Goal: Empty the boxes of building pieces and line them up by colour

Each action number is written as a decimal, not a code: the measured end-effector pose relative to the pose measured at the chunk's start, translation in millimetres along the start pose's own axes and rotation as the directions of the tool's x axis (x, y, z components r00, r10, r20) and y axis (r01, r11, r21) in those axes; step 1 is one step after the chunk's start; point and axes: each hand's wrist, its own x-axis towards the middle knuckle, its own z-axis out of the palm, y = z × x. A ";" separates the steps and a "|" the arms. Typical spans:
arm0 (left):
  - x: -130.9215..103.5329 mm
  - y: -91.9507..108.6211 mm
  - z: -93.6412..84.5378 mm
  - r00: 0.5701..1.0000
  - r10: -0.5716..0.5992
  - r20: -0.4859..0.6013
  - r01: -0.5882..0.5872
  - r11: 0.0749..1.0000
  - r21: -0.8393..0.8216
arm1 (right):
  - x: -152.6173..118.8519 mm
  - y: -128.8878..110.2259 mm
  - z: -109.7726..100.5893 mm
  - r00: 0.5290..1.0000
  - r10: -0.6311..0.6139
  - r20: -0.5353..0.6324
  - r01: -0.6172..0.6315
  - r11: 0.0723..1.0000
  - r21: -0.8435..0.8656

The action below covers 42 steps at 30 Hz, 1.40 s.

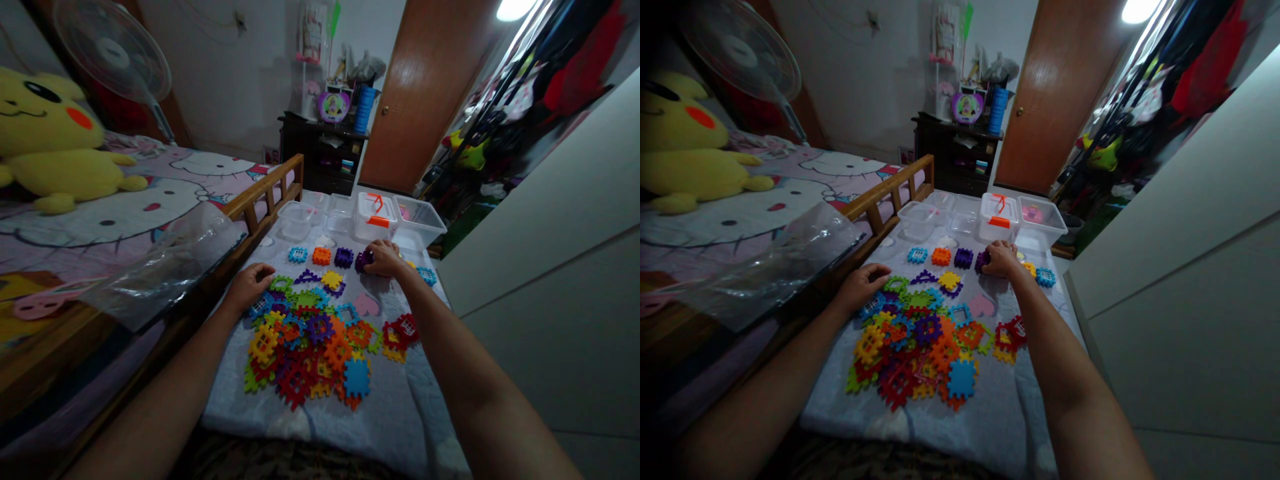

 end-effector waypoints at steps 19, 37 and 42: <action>-0.6 3.4 -0.3 1.000 0.007 -0.002 -0.007 1.000 0.022 | -78.4 -18.2 -10.6 0.985 -0.065 -0.159 0.089 0.985 0.150; -2.7 8.6 -1.5 1.000 0.006 -0.020 -0.005 1.000 0.030 | -128.1 -61.6 29.0 0.995 -0.078 -0.064 0.093 0.956 0.277; -2.5 7.0 -1.7 1.000 -0.007 0.003 0.007 0.999 0.032 | -128.1 -59.1 34.9 0.994 -0.068 -0.083 0.089 0.957 0.276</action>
